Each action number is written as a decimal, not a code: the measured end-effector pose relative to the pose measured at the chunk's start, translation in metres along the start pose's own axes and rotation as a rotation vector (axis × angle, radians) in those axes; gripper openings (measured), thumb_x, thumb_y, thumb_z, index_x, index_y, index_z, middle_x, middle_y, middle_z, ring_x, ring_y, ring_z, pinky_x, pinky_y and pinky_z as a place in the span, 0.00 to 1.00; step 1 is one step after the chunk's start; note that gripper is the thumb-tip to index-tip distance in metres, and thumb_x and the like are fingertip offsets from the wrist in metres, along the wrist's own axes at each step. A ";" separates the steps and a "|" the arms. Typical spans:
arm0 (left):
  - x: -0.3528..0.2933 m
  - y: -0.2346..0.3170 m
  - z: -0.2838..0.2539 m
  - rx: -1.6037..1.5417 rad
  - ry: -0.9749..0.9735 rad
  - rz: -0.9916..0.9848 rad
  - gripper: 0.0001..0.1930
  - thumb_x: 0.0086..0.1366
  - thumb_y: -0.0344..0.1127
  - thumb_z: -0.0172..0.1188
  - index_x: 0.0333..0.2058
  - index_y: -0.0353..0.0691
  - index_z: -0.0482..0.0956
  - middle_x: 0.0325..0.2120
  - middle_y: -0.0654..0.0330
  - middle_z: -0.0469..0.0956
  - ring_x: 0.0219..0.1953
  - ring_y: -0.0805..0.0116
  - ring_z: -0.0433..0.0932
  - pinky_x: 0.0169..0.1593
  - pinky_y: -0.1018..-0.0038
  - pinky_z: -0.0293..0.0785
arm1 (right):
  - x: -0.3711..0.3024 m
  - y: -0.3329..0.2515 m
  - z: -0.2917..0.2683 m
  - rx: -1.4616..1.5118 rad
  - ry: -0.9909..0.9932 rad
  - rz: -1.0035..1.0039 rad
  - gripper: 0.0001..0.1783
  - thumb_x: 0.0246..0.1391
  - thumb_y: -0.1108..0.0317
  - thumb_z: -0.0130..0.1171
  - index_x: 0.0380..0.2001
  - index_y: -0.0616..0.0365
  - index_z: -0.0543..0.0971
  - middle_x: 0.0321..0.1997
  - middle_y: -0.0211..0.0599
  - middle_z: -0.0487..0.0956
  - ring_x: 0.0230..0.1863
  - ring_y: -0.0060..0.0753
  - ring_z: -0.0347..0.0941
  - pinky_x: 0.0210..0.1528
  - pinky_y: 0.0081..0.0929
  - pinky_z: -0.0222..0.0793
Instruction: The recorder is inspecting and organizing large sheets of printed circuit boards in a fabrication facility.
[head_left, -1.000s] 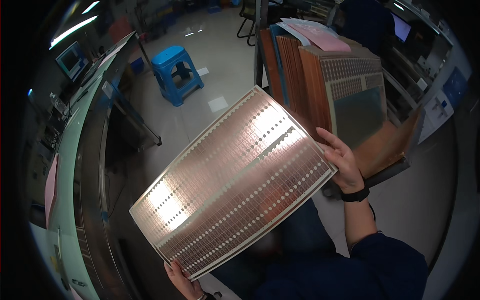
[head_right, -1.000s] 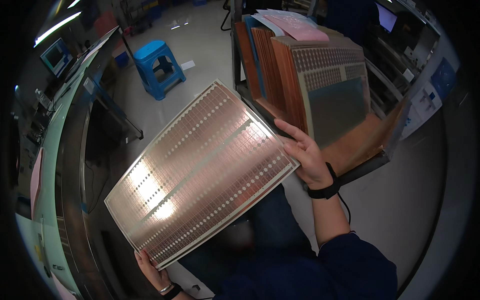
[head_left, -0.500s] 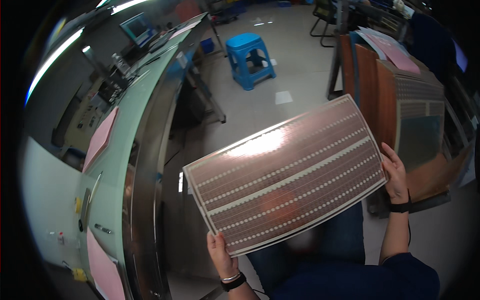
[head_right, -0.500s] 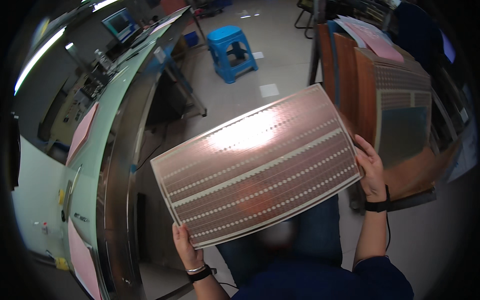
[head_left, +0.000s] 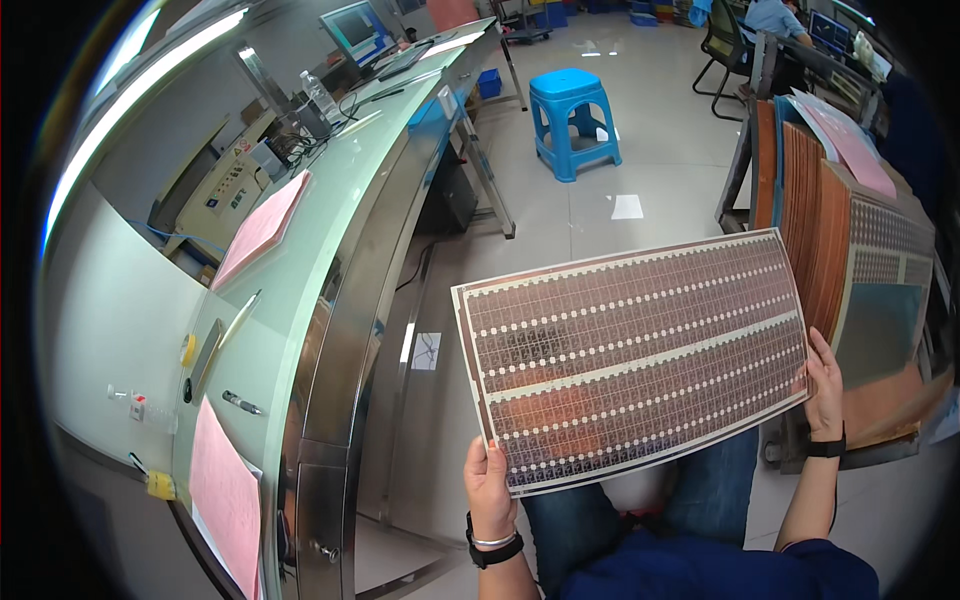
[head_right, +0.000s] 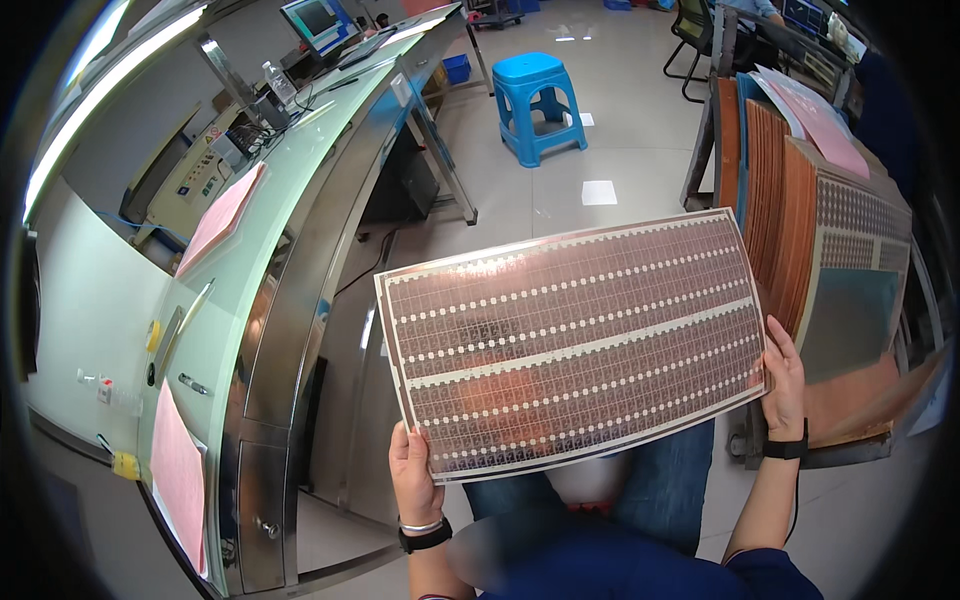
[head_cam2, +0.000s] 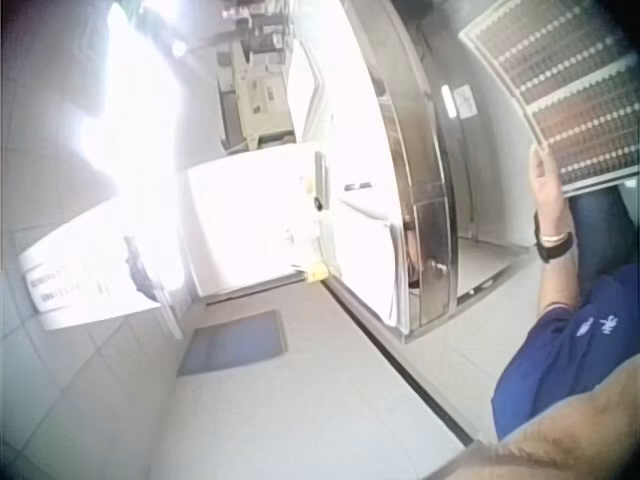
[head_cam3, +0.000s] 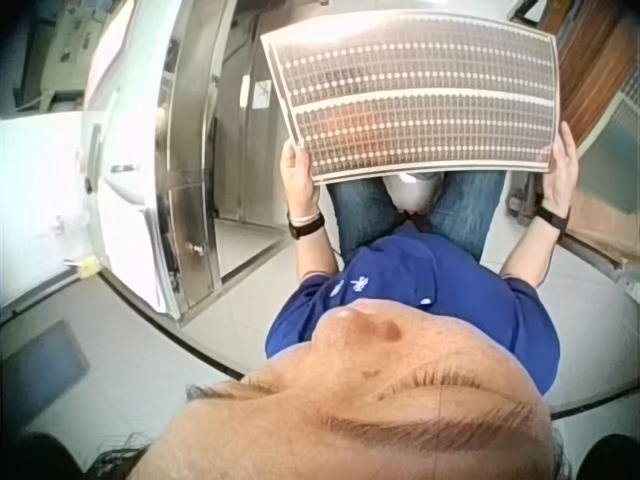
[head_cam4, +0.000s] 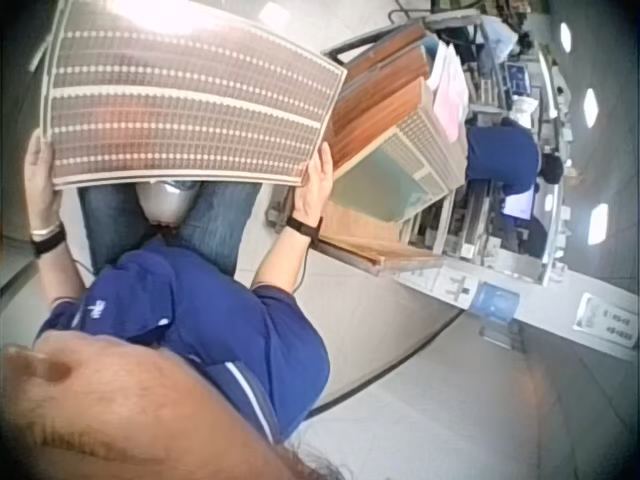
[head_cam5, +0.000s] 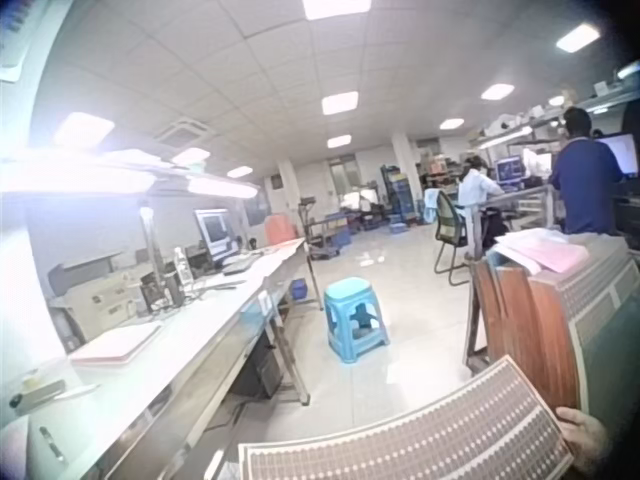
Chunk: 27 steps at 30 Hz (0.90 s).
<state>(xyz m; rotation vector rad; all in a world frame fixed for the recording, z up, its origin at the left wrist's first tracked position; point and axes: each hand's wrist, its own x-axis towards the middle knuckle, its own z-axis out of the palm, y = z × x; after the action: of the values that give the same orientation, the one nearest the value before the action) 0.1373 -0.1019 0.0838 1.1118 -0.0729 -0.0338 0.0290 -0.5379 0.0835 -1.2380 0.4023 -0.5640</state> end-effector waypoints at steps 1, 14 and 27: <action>0.000 0.002 0.001 -0.002 -0.003 -0.001 0.09 0.67 0.35 0.46 0.40 0.36 0.69 0.33 0.66 0.74 0.33 0.82 0.71 0.38 0.83 0.69 | -0.001 -0.002 -0.002 0.009 -0.042 0.000 0.27 0.56 0.71 0.49 0.59 0.62 0.58 0.44 0.33 0.74 0.30 0.16 0.70 0.30 0.15 0.70; 0.033 -0.004 -0.014 -0.050 0.126 -0.142 0.23 0.68 0.42 0.40 0.57 0.33 0.56 0.47 0.45 0.69 0.41 0.63 0.75 0.39 0.75 0.77 | -0.009 0.009 -0.056 0.339 -0.258 0.017 0.20 0.58 0.63 0.47 0.48 0.68 0.68 0.42 0.39 0.75 0.41 0.31 0.74 0.46 0.30 0.70; 0.028 -0.067 -0.053 0.448 0.302 -0.269 0.29 0.59 0.27 0.55 0.58 0.37 0.54 0.30 0.63 0.67 0.32 0.76 0.70 0.36 0.81 0.68 | 0.008 -0.021 -0.036 0.111 0.862 -0.637 0.19 0.58 0.72 0.45 0.49 0.74 0.63 0.53 0.46 0.65 0.50 0.39 0.67 0.54 0.41 0.68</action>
<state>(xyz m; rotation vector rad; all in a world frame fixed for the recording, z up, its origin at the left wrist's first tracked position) 0.1694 -0.0858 0.0011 1.5562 0.3561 -0.0927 0.0107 -0.5744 0.0938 -0.9500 0.6787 -1.6627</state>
